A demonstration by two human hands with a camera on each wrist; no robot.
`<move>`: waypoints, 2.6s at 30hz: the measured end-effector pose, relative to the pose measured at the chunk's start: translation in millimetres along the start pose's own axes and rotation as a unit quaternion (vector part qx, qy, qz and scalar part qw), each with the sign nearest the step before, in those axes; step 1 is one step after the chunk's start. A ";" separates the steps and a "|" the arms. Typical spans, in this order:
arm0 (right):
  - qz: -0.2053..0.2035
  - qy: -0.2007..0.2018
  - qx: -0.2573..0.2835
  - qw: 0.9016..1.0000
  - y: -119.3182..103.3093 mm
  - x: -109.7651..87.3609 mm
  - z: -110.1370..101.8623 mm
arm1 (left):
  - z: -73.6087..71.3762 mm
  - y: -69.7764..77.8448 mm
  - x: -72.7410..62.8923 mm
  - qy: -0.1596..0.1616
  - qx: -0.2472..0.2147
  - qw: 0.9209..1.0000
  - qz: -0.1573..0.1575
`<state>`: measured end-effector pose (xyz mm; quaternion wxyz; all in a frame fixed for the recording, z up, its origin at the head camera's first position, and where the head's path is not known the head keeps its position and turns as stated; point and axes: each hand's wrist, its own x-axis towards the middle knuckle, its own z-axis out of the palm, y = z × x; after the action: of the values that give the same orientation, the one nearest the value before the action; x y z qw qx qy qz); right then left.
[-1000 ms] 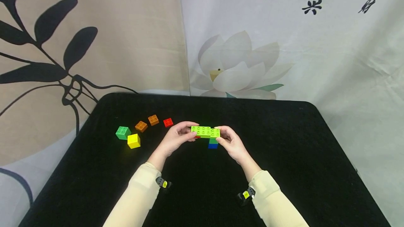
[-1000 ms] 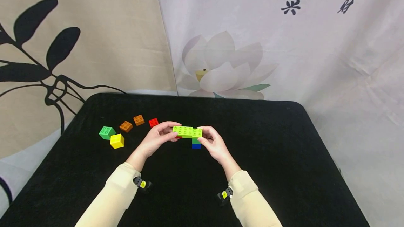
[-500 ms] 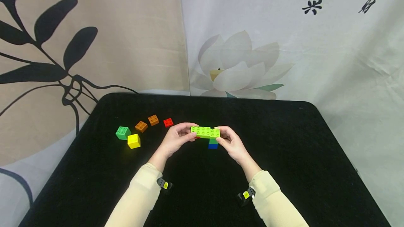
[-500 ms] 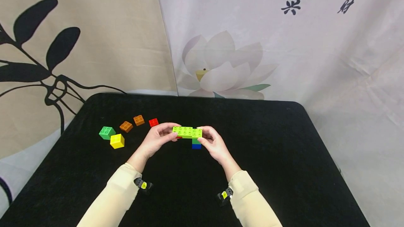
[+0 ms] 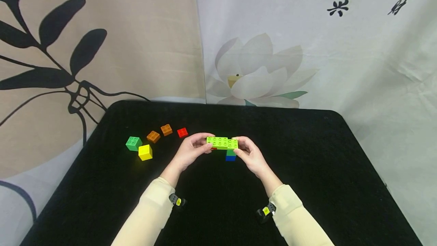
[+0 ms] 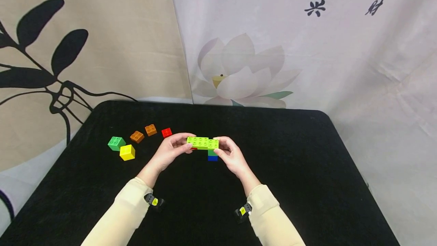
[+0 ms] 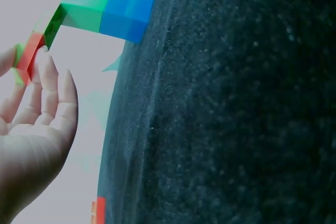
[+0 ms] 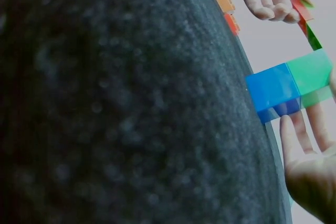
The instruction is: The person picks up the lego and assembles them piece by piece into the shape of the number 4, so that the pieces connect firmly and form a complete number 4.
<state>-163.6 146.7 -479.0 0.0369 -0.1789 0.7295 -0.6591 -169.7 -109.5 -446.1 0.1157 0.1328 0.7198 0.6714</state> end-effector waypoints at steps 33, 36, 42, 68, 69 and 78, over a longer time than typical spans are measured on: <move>0.013 0.001 -0.002 1.000 -21.0 -2.6 2.3 | -58.1 -10.2 -1.6 0.183 0.229 0.956 0.002; 0.012 -0.002 -0.005 1.000 -30.4 -4.1 3.5 | -60.2 -12.2 1.4 0.177 0.238 0.955 -0.018; 0.000 0.002 -0.002 1.000 -15.3 -2.3 3.0 | -62.1 -18.0 6.4 0.159 0.257 0.951 -0.061; 0.013 0.001 0.003 1.000 -29.2 -3.6 5.3 | -68.4 -32.7 11.9 0.120 0.363 0.922 -0.052; 0.017 0.002 0.001 1.000 -28.8 -3.7 5.4 | -68.4 -33.4 12.1 0.120 0.365 0.922 -0.052; 0.042 0.001 -0.004 0.999 -29.4 -4.7 5.0 | -70.3 -37.9 11.5 0.127 0.355 0.925 -0.046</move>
<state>-151.5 141.4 -451.8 0.0637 -0.1477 0.7389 -0.6544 -206.1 -173.7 -478.7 -0.0011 0.0455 0.9251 0.3769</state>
